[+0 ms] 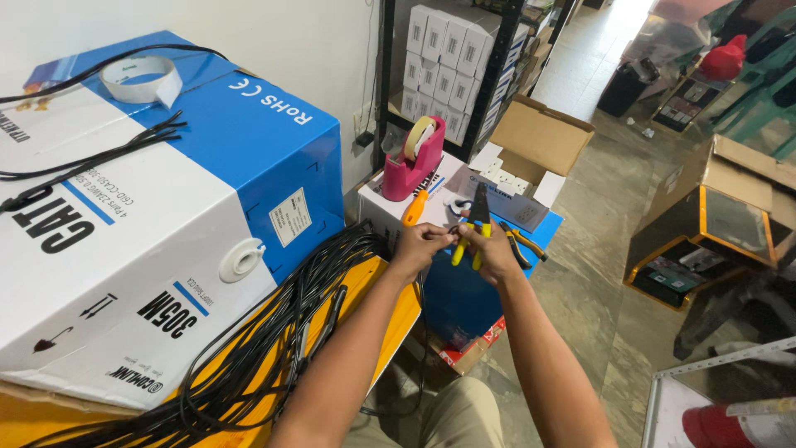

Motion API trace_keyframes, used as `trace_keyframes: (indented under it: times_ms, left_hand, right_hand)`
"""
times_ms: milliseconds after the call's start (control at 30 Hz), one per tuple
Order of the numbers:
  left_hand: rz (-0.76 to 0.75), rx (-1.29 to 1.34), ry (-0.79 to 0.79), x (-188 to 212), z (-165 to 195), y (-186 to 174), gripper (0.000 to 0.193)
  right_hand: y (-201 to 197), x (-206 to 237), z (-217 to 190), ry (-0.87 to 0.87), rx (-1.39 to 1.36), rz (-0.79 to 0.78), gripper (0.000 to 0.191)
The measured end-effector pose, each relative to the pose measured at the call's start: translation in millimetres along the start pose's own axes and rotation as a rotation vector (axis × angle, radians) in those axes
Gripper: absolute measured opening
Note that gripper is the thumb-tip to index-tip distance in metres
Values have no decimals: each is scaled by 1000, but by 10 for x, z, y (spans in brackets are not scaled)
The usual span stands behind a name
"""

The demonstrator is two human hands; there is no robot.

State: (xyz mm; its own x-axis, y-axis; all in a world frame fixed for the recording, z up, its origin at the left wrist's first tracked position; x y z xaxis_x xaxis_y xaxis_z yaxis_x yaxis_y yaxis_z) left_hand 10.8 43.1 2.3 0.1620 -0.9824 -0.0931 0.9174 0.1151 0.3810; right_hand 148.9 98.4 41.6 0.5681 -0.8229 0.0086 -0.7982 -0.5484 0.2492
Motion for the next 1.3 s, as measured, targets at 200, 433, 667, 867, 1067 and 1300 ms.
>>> trace_keyframes:
  times_ms: [200,433,667,867,1067,1300]
  left_hand:
    - [96,-336,94,-75,9,-29,21]
    - [-17,-268,125,-95,17,-26,17]
    - [89,-623,299,-56,177,-141,21]
    - [190,-479,282,-41,193,-205,23]
    - [332,-237,359,-70,392,-415,26]
    - [383,-201,376,-41,575,-463,26]
  right_hand:
    - [-100,-70,77,-18,-26,-14,49]
    - [-148,-120,160,13,-45,49,43]
    - [-157,-174,262,38,-106,65,35]
    - [-87,-110,180,5,-92,42,32]
    - [173,31,48,73,-8,-168,42]
    - [378,211,-122,35,179,-282,47]
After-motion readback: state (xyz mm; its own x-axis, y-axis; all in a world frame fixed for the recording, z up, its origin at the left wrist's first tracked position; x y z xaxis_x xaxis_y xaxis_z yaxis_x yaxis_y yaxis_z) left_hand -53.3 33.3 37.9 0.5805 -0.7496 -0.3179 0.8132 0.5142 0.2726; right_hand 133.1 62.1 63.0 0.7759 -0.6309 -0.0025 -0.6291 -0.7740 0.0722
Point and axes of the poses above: each hand's wrist, its own x-axis away from the middle knuckle, its own y-axis out of the palm, z = x × y, the point moved 7 cm from there along -x, towards the middle knuckle, and after that the axes turned 2 degrees about -z, right-handed, at the moved point
